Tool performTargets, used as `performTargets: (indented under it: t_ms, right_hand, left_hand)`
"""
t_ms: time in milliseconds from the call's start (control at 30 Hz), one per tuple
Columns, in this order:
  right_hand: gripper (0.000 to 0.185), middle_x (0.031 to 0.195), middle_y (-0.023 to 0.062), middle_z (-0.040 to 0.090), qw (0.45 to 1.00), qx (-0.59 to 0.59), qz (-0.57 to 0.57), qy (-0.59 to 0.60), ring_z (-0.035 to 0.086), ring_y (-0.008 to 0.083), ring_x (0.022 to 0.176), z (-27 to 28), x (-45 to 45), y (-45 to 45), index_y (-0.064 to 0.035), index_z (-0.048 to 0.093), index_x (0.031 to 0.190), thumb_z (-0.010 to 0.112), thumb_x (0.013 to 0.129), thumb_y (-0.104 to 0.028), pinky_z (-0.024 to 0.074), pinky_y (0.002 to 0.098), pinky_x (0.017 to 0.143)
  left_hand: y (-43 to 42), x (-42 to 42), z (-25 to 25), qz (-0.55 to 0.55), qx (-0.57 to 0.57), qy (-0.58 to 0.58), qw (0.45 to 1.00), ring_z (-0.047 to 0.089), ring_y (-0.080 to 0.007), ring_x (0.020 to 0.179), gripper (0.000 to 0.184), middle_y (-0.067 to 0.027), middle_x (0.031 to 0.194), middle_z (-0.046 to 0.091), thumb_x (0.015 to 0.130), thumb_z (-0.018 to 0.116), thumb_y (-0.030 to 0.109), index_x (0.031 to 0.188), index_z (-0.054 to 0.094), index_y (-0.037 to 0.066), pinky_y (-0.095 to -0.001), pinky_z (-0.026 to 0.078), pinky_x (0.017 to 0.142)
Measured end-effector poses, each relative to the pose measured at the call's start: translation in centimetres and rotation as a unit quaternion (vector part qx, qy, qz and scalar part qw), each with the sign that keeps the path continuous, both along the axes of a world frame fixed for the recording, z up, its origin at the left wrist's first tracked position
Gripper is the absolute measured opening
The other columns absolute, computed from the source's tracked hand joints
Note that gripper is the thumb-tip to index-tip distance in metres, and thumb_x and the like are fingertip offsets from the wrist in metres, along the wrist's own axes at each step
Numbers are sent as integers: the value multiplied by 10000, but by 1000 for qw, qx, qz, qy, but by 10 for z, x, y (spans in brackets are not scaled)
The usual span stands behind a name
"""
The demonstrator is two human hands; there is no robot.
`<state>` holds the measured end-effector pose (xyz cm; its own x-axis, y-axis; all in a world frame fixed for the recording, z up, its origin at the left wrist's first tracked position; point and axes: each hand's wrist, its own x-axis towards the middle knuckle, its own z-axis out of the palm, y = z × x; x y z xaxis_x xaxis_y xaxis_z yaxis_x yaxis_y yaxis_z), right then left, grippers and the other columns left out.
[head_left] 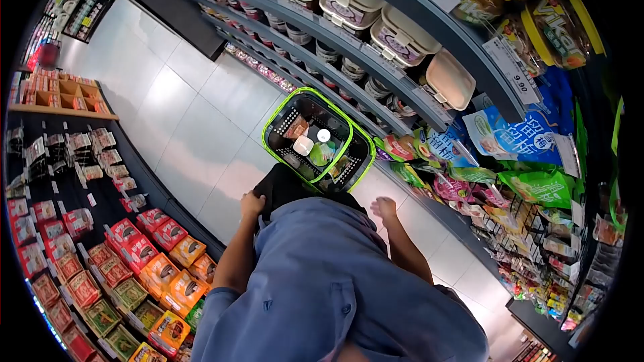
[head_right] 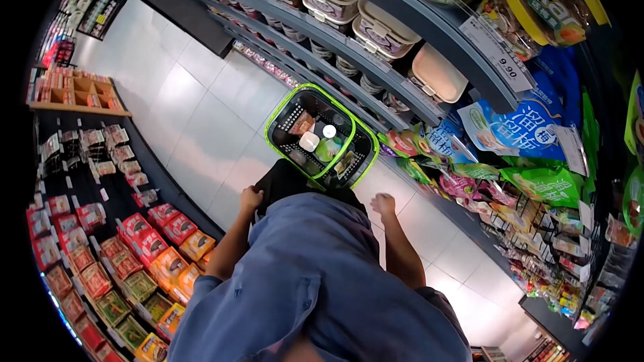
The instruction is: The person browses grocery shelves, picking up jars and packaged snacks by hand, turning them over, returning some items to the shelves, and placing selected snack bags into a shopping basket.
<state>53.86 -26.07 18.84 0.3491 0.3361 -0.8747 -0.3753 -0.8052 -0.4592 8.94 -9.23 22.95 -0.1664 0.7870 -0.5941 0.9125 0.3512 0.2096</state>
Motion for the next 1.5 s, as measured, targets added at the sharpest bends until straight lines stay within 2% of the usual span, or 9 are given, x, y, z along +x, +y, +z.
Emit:
performTargets:
  t_ms: [300, 667, 833, 967, 1167, 1233, 1267, 1367, 1500]
  right_hand:
    - [273, 1007, 138, 683, 995, 72, 76, -2, 689, 222, 838, 30, -36, 83, -25, 578, 1139, 484, 950, -198, 536, 323, 717]
    - [222, 884, 119, 687, 980, -172, 81, -54, 675, 221, 734, 19, -87, 67, -39, 610, 1022, 564, 874, -198, 531, 355, 632]
    - [225, 868, 99, 704, 903, -34, 356, -237, 687, 171, 769, -19, -122, 135, -14, 664, 987, 571, 879, -188, 546, 308, 654]
    - [229, 889, 110, 718, 883, -3, 397, -250, 697, 201, 799, -26, -177, 234, -19, 671, 997, 591, 871, -193, 543, 299, 757]
    - [274, 923, 126, 713, 859, -27, 467, -207, 693, 254, 869, -123, -220, 325, -41, 664, 1011, 614, 841, -250, 531, 337, 778]
    - [223, 897, 172, 685, 851, -11, 474, -225, 658, 354, 869, -188, -223, 327, -33, 635, 908, 582, 838, -238, 519, 422, 773]
    - [263, 920, 198, 677, 855, 6, 486, -179, 644, 385, 909, -221, -218, 329, -15, 620, 939, 576, 834, -251, 509, 454, 800]
    - [308, 968, 225, 667, 812, -34, 534, -232, 633, 406, 949, -287, -220, 358, -9, 605, 987, 598, 828, -272, 502, 471, 828]
    - [367, 1026, 230, 661, 798, -64, 563, -207, 623, 411, 1000, -408, -211, 370, -10, 599, 1075, 610, 828, -280, 497, 470, 860]
  left_hand:
    - [35, 13, 3, 61, 26, -117, 991, 660, -354, 947, 356, -215, 962, 689, 769, 664, 282, 993, 674, 4, -418, 512, 860]
    - [110, -35, -34, -32, -82, -134, 987, 632, -339, 1013, 284, -181, 1024, 669, 783, 668, 296, 947, 684, 64, -433, 501, 900]
    - [149, -58, -69, -129, -125, -108, 978, 599, -322, 1058, 282, -152, 1067, 633, 809, 633, 316, 966, 659, 84, -448, 498, 891]
    - [164, -69, -113, -203, -157, -115, 960, 551, -309, 1143, 341, -124, 1160, 596, 819, 636, 360, 1016, 641, 81, -451, 476, 916]
    - [185, -79, -173, -305, -42, -224, 925, 565, -267, 1070, 375, -100, 1118, 609, 778, 639, 372, 1025, 673, 91, -397, 411, 963]
    - [191, -79, -202, -377, 34, -361, 853, 565, -260, 1045, 330, -97, 1049, 646, 763, 628, 371, 912, 697, 85, -391, 405, 961]
    - [196, -78, -211, -385, 46, -372, 843, 585, -268, 956, 249, -79, 903, 669, 731, 632, 318, 844, 695, 106, -399, 428, 895]
    - [215, -77, -222, -372, -23, -425, 825, 603, -260, 861, 185, -57, 827, 668, 697, 630, 263, 776, 662, 99, -391, 440, 811]
    - [230, -86, -231, -331, 63, -491, 804, 630, -246, 820, 166, -47, 783, 665, 629, 633, 187, 759, 664, 89, -380, 482, 756]
